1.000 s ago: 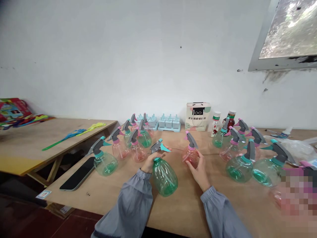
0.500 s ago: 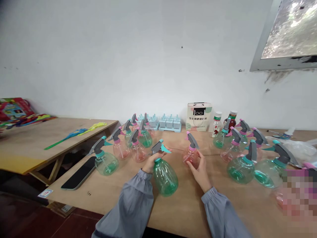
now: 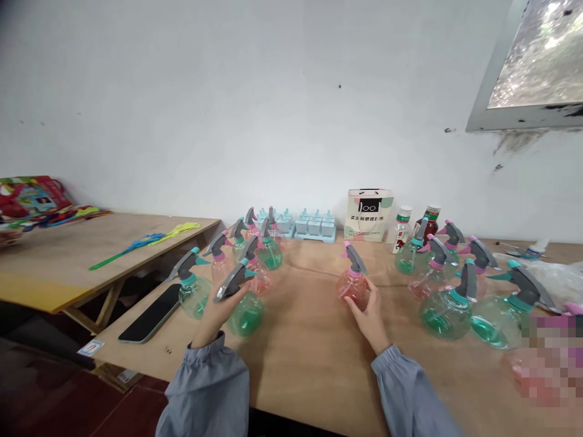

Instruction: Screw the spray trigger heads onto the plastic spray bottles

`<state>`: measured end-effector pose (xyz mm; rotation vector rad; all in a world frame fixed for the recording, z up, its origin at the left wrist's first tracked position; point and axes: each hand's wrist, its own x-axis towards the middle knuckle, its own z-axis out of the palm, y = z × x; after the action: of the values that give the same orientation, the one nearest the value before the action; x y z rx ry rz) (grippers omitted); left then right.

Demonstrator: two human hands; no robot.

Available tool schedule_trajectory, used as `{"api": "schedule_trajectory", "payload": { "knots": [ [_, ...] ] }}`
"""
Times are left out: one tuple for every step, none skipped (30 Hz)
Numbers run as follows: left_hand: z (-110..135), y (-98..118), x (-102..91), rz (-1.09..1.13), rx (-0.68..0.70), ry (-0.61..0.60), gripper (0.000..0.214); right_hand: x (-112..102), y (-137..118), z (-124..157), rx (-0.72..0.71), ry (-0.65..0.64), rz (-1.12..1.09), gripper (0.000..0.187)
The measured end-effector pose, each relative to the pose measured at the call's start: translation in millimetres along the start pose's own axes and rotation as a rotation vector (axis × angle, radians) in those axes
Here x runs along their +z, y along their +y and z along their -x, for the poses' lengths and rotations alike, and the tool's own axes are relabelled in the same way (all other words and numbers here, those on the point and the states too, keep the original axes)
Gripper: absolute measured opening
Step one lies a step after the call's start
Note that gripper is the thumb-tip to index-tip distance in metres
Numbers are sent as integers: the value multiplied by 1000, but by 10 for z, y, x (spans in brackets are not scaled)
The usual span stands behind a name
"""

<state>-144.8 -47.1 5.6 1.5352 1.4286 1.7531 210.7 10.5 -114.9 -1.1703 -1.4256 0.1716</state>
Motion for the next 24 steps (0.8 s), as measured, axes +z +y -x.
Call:
{"api": "schedule_trajectory", "payload": {
  "knots": [
    [-6, -74, -44, -39, 1, 43, 29, -3, -7, -2, 17, -5, -10, 76],
    [-21, -143, -68, -70, 3, 84, 30, -5, -12, -3, 33, -10, -22, 77],
    [-43, -203, -71, -90, 10, 123, 31, -7, -14, -4, 45, -15, -35, 78],
    [-70, -253, -58, -105, 22, 164, 33, -7, -15, -5, 49, -17, -44, 78],
    [-99, -292, -31, -116, 40, 203, 37, -6, -15, -5, 48, -16, -50, 78],
    [-126, -321, 2, -119, 67, 236, 42, -3, -14, -5, 46, -15, -52, 78],
    [-147, -343, 36, -115, 103, 275, 49, 0, -13, -4, 43, -14, -51, 78],
    [-160, -358, 65, -109, 147, 328, 56, 4, -14, -2, 40, -12, -47, 78],
    [-162, -368, 86, -102, 196, 418, 63, 7, -17, -1, 34, -7, -40, 77],
    [-151, -371, 99, -95, 260, 558, 67, 11, -23, 0, 26, 2, -28, 78],
    [-128, -366, 106, -92, 337, 727, 67, 13, -31, 2, 16, 13, -13, 79],
    [-92, -351, 115, -92, 425, 879, 63, 15, -41, 5, 4, 29, 4, 81],
    [-44, -323, 135, -94, 514, 985, 56, 16, -53, 9, -9, 43, 23, 84],
    [16, -282, 178, -92, 600, 1037, 48, 18, -66, 17, -19, 49, 44, 86],
    [86, -227, 252, -87, 671, 999, 41, 22, -79, 28, -27, 45, 64, 87],
    [161, -160, 364, -83, 710, 888, 36, 28, -93, 45, -35, 30, 83, 85],
    [237, -85, 514, -86, 725, 768, 32, 38, -108, 68, -46, 11, 98, 83],
    [310, -9, 697, -87, 693, 499, 32, 52, -123, 95, -61, -10, 109, 80],
    [373, 62, 902, -92, 611, 234, 42, 69, -140, 126, -81, -30, 116, 77],
    [423, 123, 1116, -86, 519, 74, 59, 88, -161, 158, -107, -50, 120, 75],
    [457, 169, 1323, -69, 458, -27, 77, 105, -184, 187, -141, -74, 124, 73],
    [473, 198, 1510, -45, 396, -84, 87, 116, -211, 209, -181, -107, 130, 71],
    [472, 209, 1664, -7, 308, -107, 88, 115, -239, 220, -227, -149, 138, 69],
    [456, 206, 1778, 56, 222, -125, 84, 97, -265, 217, -279, -189, 146, 67]
  ]
}}
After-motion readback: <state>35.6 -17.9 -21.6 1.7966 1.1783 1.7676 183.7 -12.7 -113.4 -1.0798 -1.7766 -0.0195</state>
